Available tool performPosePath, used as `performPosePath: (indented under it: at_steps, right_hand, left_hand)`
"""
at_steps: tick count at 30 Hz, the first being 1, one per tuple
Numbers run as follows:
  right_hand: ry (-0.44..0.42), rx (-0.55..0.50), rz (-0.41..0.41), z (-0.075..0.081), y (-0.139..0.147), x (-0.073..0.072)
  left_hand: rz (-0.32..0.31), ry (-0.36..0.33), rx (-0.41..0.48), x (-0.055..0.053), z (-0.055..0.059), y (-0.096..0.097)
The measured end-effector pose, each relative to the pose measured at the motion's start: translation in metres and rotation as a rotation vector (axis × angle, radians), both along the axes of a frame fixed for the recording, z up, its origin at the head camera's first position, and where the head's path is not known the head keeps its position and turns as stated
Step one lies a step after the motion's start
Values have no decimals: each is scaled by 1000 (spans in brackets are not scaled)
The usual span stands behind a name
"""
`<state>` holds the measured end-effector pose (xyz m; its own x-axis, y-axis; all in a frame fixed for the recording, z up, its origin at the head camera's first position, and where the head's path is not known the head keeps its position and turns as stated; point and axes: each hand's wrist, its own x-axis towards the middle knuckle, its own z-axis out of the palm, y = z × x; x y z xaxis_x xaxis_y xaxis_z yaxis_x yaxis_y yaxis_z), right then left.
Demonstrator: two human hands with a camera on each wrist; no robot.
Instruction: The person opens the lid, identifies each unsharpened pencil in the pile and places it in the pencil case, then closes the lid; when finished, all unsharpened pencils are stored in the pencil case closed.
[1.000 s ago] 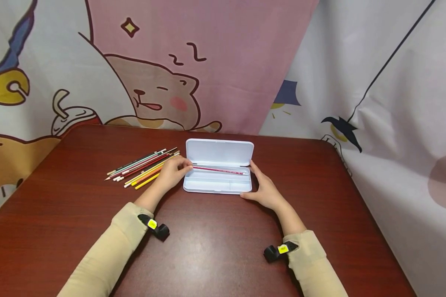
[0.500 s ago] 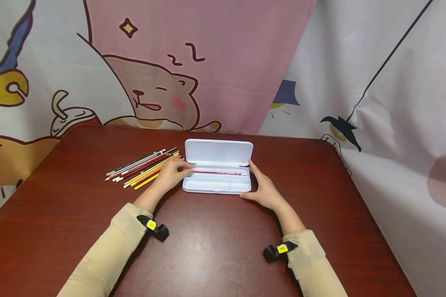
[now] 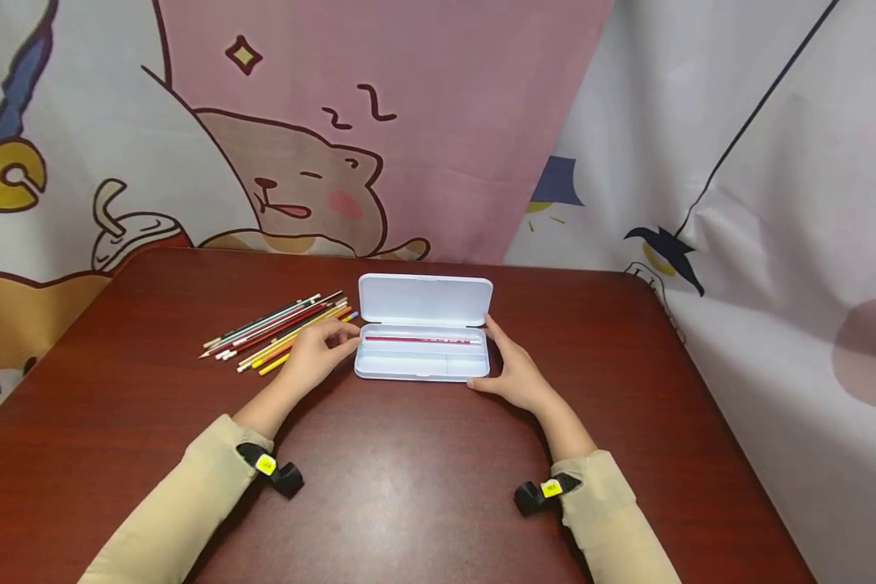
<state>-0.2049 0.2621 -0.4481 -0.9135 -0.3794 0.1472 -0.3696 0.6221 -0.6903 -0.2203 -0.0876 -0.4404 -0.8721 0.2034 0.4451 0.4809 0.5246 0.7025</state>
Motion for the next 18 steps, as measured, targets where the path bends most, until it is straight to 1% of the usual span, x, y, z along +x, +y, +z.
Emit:
performPosePath:
  at_steps: [11, 18]
  right_hand:
    - [8, 7, 5, -1, 1, -1]
    - [8, 6, 6, -1, 0, -1]
  left_hand:
    - [39, 42, -22, 18, -1, -32]
    - [80, 104, -29, 27, -4, -54]
